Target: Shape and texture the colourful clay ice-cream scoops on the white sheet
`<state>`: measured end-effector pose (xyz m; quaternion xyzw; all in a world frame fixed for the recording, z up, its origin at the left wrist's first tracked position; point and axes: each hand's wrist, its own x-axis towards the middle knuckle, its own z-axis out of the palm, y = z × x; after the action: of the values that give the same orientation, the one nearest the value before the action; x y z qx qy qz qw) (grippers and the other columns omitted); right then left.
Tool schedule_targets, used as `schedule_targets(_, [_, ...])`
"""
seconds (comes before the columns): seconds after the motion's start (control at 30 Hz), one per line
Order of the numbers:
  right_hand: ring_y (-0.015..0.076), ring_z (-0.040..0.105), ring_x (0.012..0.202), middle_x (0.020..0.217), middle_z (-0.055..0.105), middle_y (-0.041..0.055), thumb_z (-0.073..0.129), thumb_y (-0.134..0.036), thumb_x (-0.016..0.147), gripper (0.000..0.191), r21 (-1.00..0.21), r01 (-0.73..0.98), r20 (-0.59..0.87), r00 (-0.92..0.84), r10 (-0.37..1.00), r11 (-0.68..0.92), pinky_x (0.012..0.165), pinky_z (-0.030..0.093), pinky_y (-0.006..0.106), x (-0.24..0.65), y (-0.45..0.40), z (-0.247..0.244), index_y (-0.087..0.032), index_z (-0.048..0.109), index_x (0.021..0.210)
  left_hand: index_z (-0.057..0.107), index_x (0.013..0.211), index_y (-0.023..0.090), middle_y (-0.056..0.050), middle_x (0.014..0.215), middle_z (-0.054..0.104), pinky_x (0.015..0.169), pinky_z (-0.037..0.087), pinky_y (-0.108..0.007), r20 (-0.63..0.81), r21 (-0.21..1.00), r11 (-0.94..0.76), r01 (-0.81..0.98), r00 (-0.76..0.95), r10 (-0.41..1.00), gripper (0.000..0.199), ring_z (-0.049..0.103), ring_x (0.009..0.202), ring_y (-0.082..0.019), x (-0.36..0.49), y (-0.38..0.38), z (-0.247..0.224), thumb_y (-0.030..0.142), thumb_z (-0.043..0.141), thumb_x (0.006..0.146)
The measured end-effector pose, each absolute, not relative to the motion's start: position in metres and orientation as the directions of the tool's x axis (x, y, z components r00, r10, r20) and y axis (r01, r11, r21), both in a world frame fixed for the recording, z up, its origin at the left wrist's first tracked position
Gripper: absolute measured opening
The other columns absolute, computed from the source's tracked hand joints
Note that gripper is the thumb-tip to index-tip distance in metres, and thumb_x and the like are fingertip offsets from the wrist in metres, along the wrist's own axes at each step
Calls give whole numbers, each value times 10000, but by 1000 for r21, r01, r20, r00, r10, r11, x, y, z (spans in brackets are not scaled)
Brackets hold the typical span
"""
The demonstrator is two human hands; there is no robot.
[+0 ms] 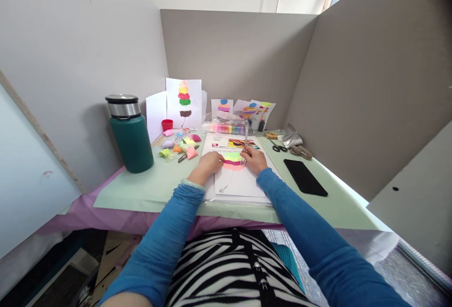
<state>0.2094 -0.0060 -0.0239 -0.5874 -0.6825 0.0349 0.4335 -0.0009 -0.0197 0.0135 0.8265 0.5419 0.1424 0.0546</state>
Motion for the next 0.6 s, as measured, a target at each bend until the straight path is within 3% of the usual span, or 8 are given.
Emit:
schedule_targets(0.3, [145,495,588,615,577,-13,532,-388,762,204,-547,765,541,13,841,339,579,328,244,209,-14,-22,-210,631,759,739,1061,214,-87,1142,687,950,452,-292,169,266,-406,874,372,912,315,624,1054,-225,-1,-16,12,205,528,828])
schedule_targets(0.43, [156,518,606,622,596,-10,530,-385,787,198,-535,809,574,138,807,242,599,349,247,210,-14,-21,-220,639,791,736,1067,212,-93,1151,683,936,458,-302,179,265,-414,871,378,909,314,617,1066,-240,-2,-16,10,214,525,834])
schedule_targets(0.6, [149,541,582,624,603,-6,516,-426,817,264,-630,683,609,141,781,369,611,402,247,207,-17,-20,-197,639,866,736,1049,201,-94,1147,680,946,455,-304,197,292,-412,863,367,909,292,616,1069,-237,-2,-14,8,201,542,830])
